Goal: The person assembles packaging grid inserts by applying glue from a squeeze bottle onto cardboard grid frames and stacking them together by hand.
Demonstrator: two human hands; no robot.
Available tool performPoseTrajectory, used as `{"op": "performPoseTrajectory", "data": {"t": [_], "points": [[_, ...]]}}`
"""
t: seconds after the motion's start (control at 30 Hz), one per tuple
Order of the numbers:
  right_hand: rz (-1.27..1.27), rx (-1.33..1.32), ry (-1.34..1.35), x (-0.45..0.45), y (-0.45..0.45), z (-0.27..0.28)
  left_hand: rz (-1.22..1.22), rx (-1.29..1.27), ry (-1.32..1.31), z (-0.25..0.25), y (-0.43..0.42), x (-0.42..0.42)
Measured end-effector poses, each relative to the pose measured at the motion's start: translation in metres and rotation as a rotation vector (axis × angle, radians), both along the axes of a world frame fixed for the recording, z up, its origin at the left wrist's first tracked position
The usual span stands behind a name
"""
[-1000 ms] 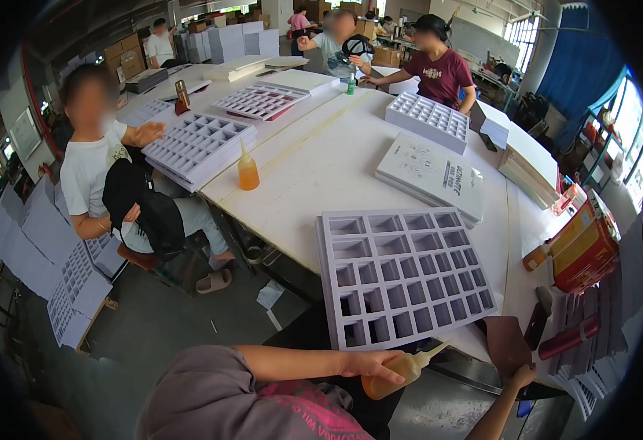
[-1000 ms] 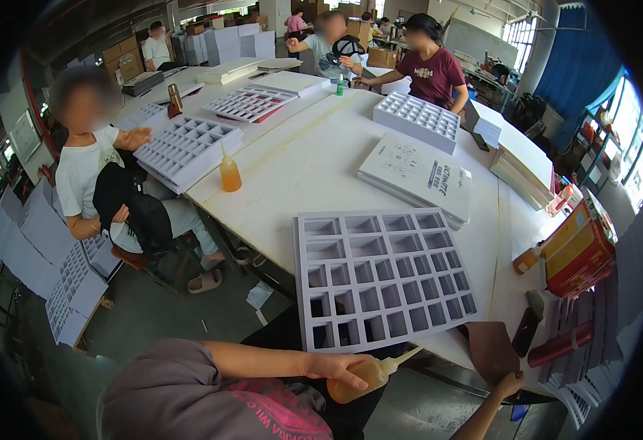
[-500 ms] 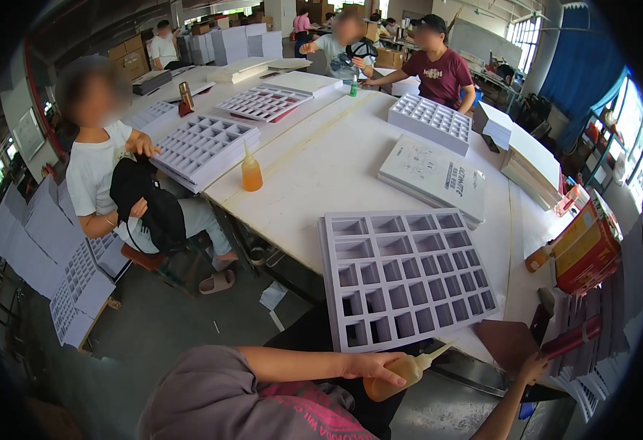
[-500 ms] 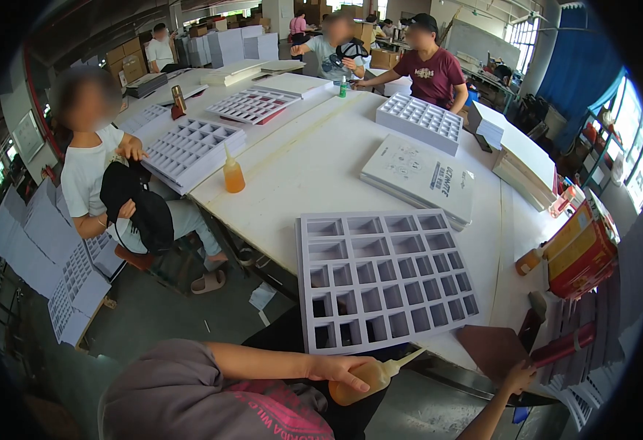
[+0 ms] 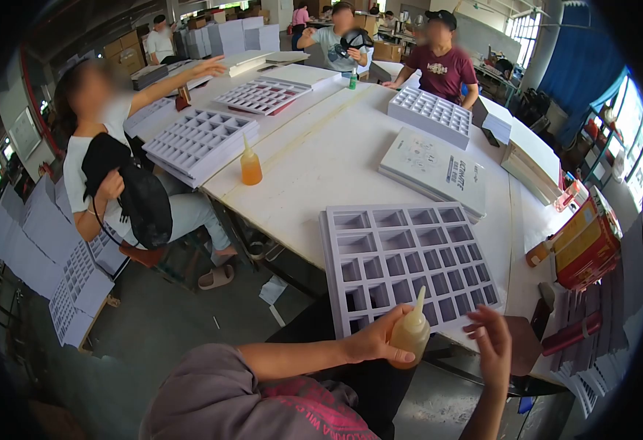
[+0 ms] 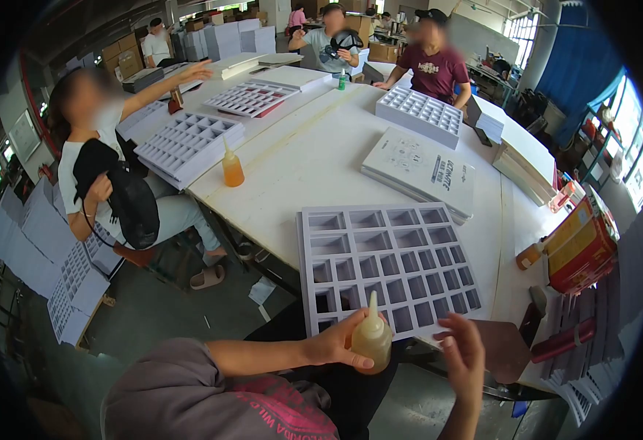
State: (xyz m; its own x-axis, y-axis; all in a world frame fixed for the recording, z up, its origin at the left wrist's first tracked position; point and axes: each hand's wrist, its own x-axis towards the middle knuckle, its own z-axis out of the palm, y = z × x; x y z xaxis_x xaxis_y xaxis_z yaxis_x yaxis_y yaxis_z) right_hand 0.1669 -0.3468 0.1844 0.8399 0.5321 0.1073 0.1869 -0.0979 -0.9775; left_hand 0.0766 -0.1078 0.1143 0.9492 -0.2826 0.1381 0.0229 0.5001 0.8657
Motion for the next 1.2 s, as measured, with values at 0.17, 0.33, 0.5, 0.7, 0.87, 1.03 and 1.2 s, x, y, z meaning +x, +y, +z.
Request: {"op": "performPoseTrajectory", "data": {"t": [0.17,0.33,0.5,0.7,0.87,1.03,1.2], "points": [[0.321,0.219,0.634,-0.03,0.058,-0.051,0.126,0.008,-0.114,0.018,0.015,0.003],[0.241,0.689,1.13,-0.035,0.097,-0.08,0.183,0.425,-0.317,0.041,0.027,0.006],[0.227,0.891,1.013,0.008,0.106,-0.081,0.483,0.743,-0.54,0.096,0.058,-0.006],[0.154,1.006,0.938,0.057,0.09,-0.123,0.685,0.465,-0.946,0.189,0.094,-0.044],[0.129,1.086,0.97,0.047,0.096,-0.115,0.536,0.284,-1.269,0.225,0.104,-0.052],[0.127,1.022,0.957,0.048,0.094,-0.125,0.203,0.037,-1.397,0.24,0.087,-0.064],[0.11,1.066,0.983,0.045,0.093,-0.125,0.018,-0.1,-1.502,0.253,0.08,-0.069]]}}
